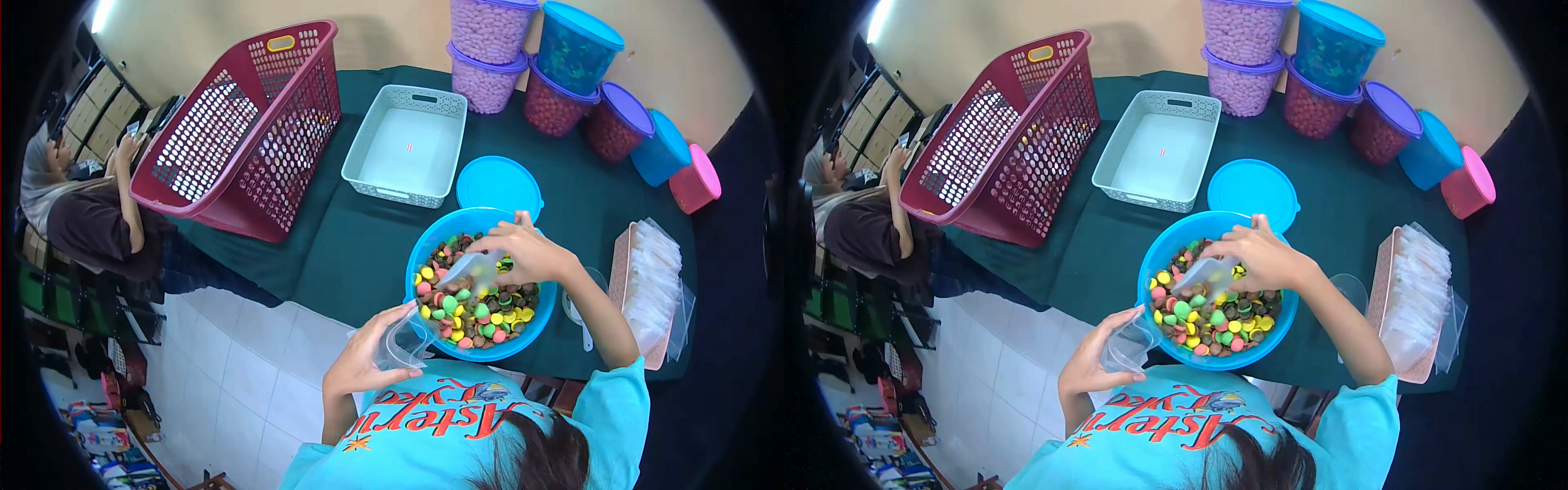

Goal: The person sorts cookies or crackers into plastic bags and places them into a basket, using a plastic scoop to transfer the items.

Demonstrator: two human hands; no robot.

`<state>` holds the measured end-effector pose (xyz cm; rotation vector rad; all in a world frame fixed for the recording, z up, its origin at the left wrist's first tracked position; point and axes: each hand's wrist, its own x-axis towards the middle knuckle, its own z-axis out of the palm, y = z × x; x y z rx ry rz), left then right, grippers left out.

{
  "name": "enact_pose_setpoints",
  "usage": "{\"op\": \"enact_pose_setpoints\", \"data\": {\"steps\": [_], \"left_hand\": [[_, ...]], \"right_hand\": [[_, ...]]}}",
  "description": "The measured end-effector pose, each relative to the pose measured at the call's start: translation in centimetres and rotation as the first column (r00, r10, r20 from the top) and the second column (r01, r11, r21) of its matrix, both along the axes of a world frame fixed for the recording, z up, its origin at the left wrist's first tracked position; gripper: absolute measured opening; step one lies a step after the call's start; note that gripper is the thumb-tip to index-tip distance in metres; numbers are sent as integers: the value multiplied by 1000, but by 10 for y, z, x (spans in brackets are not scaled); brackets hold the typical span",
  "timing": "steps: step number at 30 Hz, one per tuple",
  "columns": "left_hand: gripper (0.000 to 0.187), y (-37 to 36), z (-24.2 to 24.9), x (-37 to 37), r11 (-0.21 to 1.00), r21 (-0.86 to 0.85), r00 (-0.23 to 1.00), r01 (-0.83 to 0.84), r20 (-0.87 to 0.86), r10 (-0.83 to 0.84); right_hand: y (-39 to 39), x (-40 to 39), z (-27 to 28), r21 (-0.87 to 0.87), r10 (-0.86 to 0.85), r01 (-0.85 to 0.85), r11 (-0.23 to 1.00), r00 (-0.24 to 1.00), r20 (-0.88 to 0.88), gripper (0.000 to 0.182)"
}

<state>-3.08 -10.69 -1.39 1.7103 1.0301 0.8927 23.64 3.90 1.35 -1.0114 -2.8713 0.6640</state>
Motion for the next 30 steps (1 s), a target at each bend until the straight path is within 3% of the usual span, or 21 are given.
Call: {"op": "enact_pose_setpoints", "data": {"steps": [10,12,19,30], "left_hand": [[98,26,-9,-23,983,74,980,169,89,-176],[98,32,-6,-26,976,118,981,182,47,-189],[104,55,-14,-31,968,103,974,227,-20,-226],[85,82,-20,-32,937,41,936,346,50,-347]], "right_hand": [[-24,6,-4,-150,-89,89,985,996,11,60],[-27,5,0,-271,-140,173,947,980,139,65],[-55,4,-18,-325,-375,356,876,927,5,68],[-74,-7,-21,-311,-508,469,827,860,-53,69]]}}
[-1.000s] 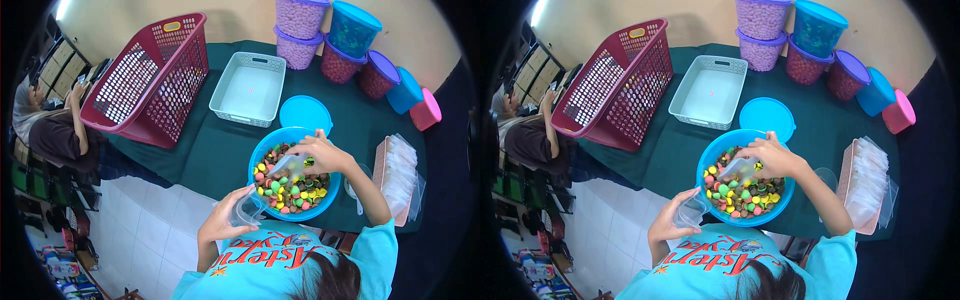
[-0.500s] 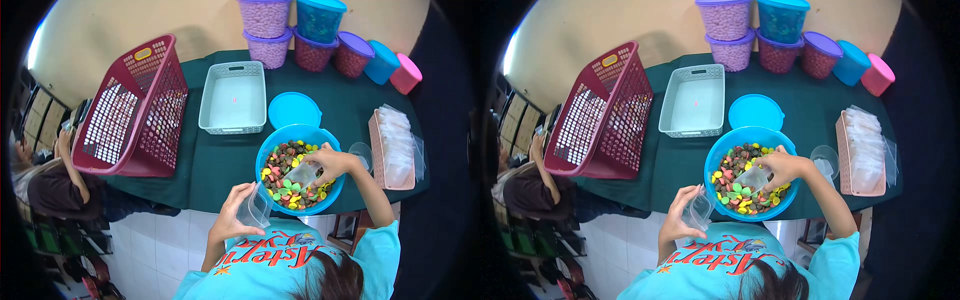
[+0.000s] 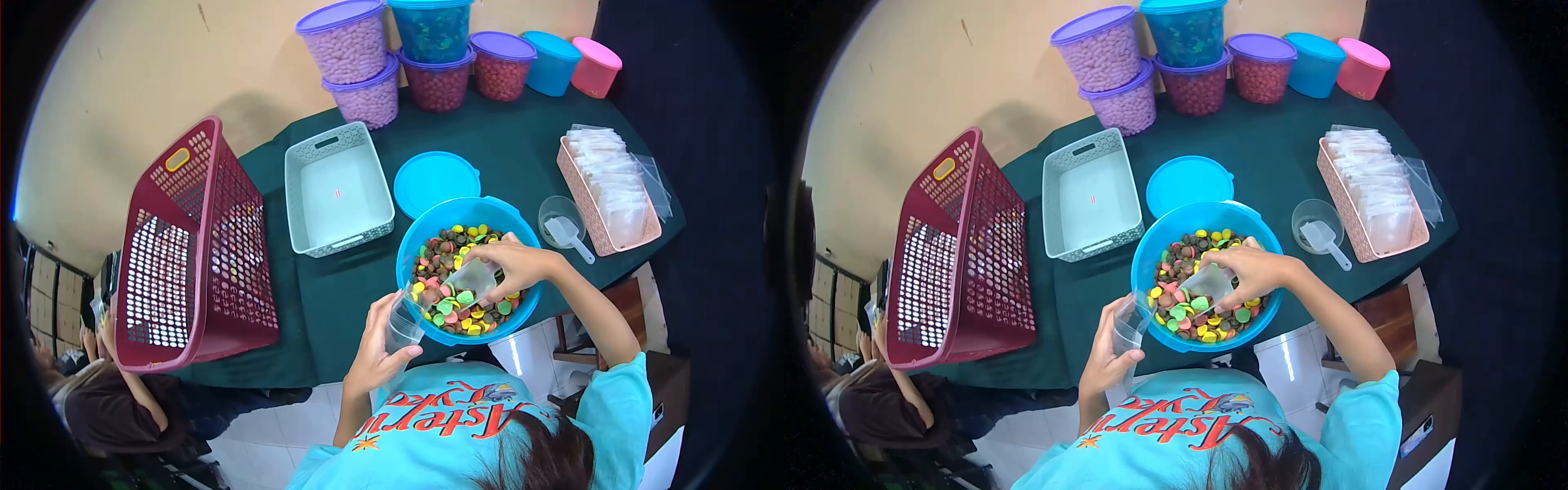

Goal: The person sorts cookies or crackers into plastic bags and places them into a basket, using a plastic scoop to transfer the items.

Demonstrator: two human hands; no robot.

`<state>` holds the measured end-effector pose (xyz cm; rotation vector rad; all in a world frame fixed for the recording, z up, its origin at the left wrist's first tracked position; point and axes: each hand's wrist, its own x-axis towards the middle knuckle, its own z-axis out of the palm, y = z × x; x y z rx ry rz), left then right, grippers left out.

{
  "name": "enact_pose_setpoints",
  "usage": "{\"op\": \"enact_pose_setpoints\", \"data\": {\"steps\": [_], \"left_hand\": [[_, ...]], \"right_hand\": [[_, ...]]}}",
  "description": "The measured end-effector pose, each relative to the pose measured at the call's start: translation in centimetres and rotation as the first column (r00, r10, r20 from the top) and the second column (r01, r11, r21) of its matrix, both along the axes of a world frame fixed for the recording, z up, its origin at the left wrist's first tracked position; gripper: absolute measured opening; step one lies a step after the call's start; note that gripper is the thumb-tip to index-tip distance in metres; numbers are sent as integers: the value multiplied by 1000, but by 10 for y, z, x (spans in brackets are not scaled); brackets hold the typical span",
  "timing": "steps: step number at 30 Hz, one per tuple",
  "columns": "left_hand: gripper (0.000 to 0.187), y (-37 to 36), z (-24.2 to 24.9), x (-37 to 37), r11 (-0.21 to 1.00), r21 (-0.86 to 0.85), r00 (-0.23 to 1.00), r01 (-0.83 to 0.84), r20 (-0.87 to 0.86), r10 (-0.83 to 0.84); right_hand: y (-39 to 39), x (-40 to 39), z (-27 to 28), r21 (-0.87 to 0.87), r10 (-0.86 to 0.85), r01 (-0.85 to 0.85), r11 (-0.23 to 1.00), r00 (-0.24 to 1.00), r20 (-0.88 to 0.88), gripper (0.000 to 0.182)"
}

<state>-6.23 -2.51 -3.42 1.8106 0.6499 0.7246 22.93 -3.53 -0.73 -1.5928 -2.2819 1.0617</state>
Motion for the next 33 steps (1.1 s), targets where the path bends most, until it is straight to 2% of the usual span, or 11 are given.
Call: {"op": "enact_pose_setpoints", "data": {"steps": [2,4,8,13,15,20,28,30,31,32,33], "left_hand": [[83,1,0,1,1000,-13,1000,-5,23,5],[87,-1,3,2,994,93,997,-55,-56,60],[88,-4,7,6,982,159,990,-98,-82,112],[91,-11,9,10,926,265,945,-269,-114,307],[91,-14,10,15,912,275,934,-306,-100,343],[91,-27,16,31,866,305,890,-396,-106,444],[90,-55,19,50,790,355,808,-499,-139,573],[89,-61,20,54,763,370,785,-531,-126,607],[87,-64,19,55,747,366,771,-555,-109,627],[86,-67,18,56,731,361,758,-579,-93,646],[86,-70,18,57,718,362,743,-594,-94,662]], "right_hand": [[0,3,1,13,-14,14,1000,999,-38,70],[2,5,5,23,-14,16,1000,997,-76,71],[10,11,10,-51,-14,1,999,967,-256,67],[25,20,21,-26,73,-88,996,927,-367,66],[32,18,32,59,131,-118,991,941,-311,65],[46,2,60,58,270,-264,963,950,-159,61],[40,-36,101,127,502,-527,840,845,185,57],[30,-49,107,249,495,-627,738,754,431,55],[26,-51,98,398,483,-632,665,770,416,47],[19,-56,96,400,501,-648,649,759,417,47],[12,-62,95,477,453,-668,571,741,496,42]]}}
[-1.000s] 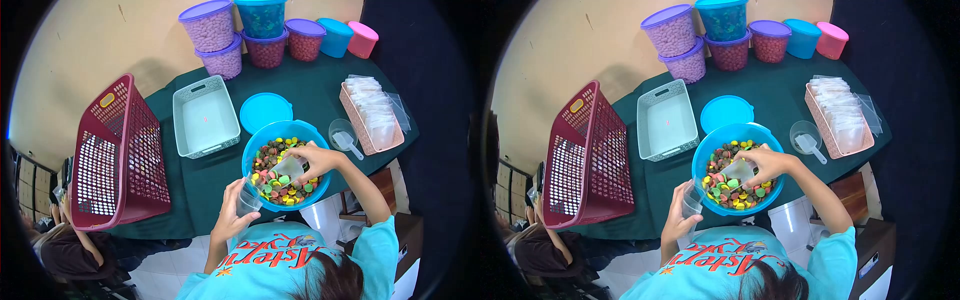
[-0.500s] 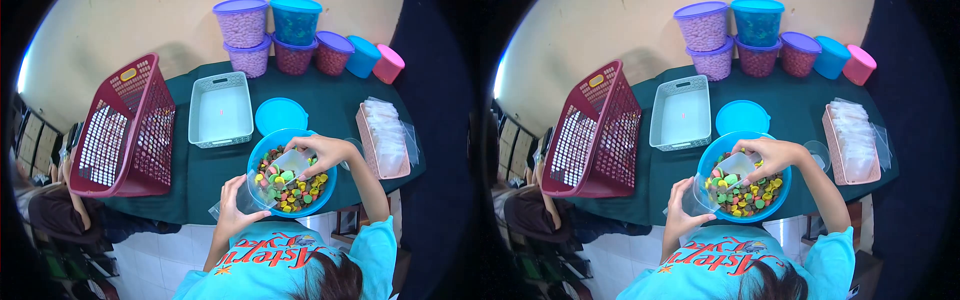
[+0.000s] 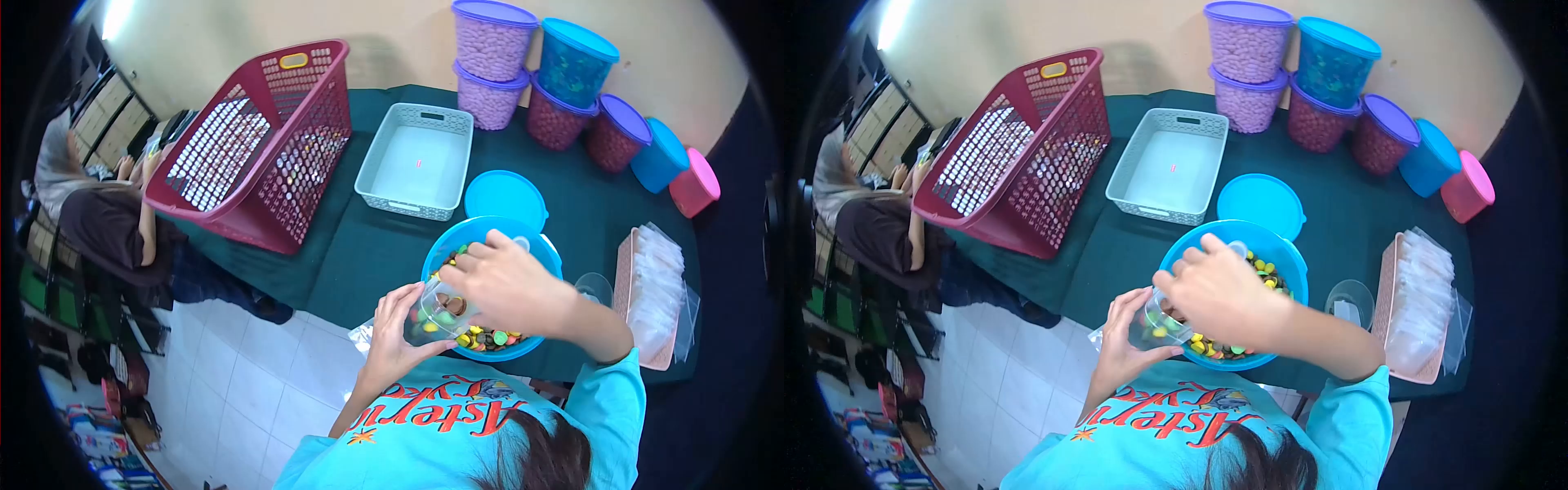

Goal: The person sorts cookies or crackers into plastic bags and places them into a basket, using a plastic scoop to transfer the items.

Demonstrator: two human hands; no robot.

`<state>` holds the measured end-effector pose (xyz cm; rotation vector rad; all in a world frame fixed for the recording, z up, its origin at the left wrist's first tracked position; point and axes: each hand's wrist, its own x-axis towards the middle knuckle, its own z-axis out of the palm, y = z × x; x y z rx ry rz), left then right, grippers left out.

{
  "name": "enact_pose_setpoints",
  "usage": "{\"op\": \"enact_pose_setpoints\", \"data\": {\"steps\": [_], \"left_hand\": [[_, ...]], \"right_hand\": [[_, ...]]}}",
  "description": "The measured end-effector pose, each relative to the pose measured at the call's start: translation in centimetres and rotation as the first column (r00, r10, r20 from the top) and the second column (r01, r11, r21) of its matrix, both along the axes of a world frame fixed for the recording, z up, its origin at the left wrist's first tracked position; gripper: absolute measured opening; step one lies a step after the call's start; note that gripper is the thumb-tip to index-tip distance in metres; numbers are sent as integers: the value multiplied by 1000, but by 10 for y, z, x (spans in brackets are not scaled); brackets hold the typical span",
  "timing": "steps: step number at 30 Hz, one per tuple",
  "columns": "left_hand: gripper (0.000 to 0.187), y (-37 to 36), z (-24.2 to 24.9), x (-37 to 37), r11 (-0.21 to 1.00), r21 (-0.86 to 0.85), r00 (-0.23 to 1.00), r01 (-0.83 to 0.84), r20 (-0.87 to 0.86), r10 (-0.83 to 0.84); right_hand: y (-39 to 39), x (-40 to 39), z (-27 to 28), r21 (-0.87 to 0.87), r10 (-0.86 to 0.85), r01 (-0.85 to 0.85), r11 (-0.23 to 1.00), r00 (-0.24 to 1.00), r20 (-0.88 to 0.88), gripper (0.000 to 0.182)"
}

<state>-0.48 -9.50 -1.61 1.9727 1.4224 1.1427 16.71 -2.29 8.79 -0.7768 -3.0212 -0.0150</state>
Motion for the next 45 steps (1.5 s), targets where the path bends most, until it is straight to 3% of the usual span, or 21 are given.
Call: {"op": "enact_pose_setpoints", "data": {"steps": [2,9,11,13,14,16,17,20,23,29,32,34,35,37,45], "left_hand": [[82,-5,1,2,999,-37,997,-21,77,24],[76,-20,3,0,986,-162,974,-41,212,76],[74,-21,-1,-3,996,-89,986,-28,164,42],[76,-23,-1,-4,994,-108,983,-17,180,37],[78,-23,-1,-4,992,-122,980,-11,194,35],[80,-23,0,-6,990,-139,978,38,210,-8],[82,-23,0,-8,986,-155,973,65,227,-29],[87,-18,-4,-12,971,-160,959,178,248,-135],[91,-12,-9,-20,941,-168,934,293,260,-244],[91,11,-9,-35,884,-107,872,456,252,-419],[93,19,-8,-40,853,-101,843,512,251,-476],[93,24,-9,-43,828,-108,820,551,256,-512],[93,26,-9,-44,817,-108,810,567,255,-528],[93,31,-7,-46,789,-131,791,600,245,-561],[90,48,-3,-54,699,-134,708,703,232,-667]], "right_hand": [[-15,-8,10,192,44,-54,980,997,56,29],[-26,3,25,366,60,-43,930,998,-35,33],[-26,15,33,311,30,-13,950,998,-52,31],[-23,29,36,294,-171,199,935,978,-118,28],[-21,37,36,292,-191,218,931,974,-119,28],[-17,51,34,304,-399,346,888,907,133,25],[-16,57,28,301,-427,375,877,895,130,25],[-13,64,6,153,-402,372,916,848,346,27],[-16,66,-8,136,-461,445,885,798,389,27],[-25,63,-11,123,-557,558,821,735,387,24],[-31,65,-14,101,-595,603,791,720,357,33],[-37,67,-22,-127,-556,603,787,784,274,23],[-40,64,-25,-127,-572,618,776,774,273,23],[-47,58,-29,-64,-609,645,762,746,271,31],[-69,57,-33,-158,-688,717,678,696,206,65]]}}
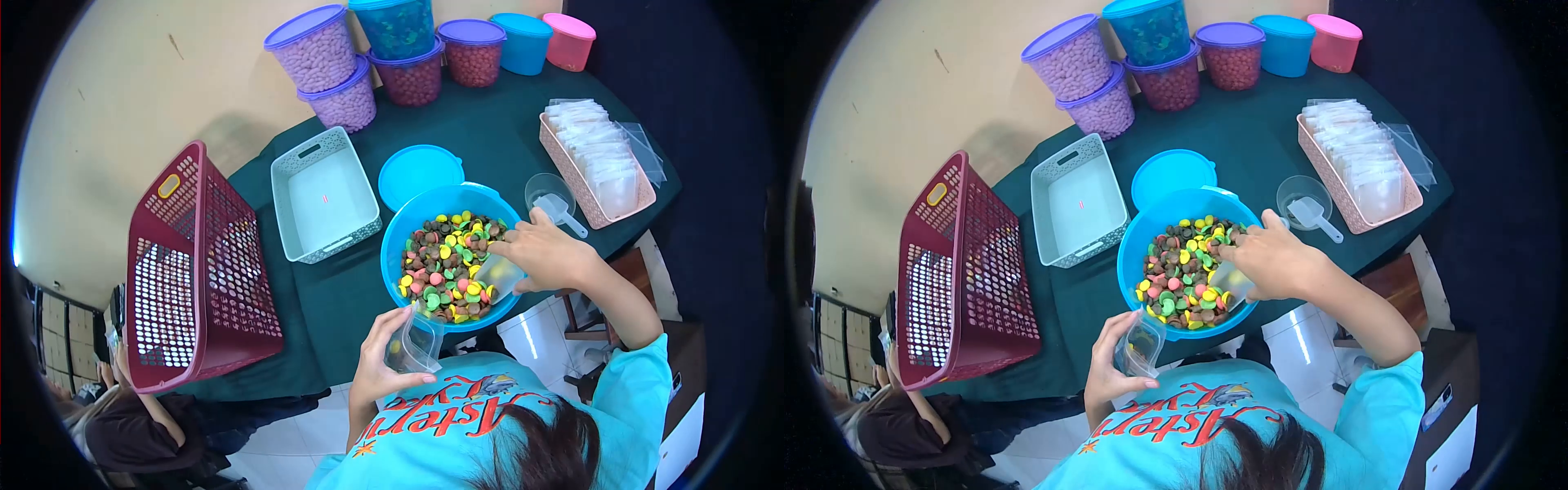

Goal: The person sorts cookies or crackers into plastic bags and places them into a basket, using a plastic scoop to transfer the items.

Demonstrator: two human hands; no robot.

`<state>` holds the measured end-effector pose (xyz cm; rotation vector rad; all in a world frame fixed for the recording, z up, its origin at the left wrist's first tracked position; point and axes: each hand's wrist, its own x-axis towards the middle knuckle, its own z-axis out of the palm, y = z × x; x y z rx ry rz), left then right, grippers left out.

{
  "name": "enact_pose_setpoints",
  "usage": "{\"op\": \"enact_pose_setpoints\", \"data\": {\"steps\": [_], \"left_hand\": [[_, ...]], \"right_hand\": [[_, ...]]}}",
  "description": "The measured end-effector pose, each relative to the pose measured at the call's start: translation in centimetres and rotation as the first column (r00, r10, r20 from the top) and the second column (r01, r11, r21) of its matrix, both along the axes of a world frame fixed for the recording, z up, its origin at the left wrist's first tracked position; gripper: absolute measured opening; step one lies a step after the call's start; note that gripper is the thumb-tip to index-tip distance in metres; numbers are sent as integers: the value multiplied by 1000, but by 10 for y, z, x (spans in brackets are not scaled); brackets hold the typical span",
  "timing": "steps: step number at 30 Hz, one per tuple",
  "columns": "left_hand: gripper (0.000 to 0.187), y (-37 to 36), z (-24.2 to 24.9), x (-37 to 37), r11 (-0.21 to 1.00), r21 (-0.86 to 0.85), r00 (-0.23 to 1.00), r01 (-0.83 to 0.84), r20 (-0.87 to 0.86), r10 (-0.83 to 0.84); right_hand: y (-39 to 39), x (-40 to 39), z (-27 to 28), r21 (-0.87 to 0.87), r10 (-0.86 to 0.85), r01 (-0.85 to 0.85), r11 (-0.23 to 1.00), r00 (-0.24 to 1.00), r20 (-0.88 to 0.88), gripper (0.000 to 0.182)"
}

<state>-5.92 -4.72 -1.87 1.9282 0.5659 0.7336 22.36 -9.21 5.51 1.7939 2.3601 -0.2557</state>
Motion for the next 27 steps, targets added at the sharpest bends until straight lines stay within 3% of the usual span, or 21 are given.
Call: {"op": "enact_pose_setpoints", "data": {"steps": [3,6,11,14,22,23,27], "left_hand": [[90,4,-1,-2,1000,-6,1000,29,-6,-29],[89,8,-1,-2,999,-3,999,53,-11,-53],[89,9,-1,-2,998,5,998,62,-16,-62],[89,5,-1,-2,999,-5,999,37,-10,-37],[88,-10,-2,3,998,16,998,-68,-5,68],[88,-13,-2,4,995,19,996,-94,2,94],[90,-26,-1,9,981,21,982,-191,-7,191]], "right_hand": [[-7,-3,-3,26,-62,64,998,997,-49,67],[-9,-9,-6,-80,-168,163,983,984,-52,66],[-6,-21,-27,54,-208,216,975,969,-133,65],[0,-23,-39,195,-104,135,971,981,-161,61],[36,-28,-54,279,10,30,960,990,-142,65],[41,-30,-54,296,24,37,955,979,-201,64],[65,-29,-55,402,203,-124,907,966,-158,59]]}}
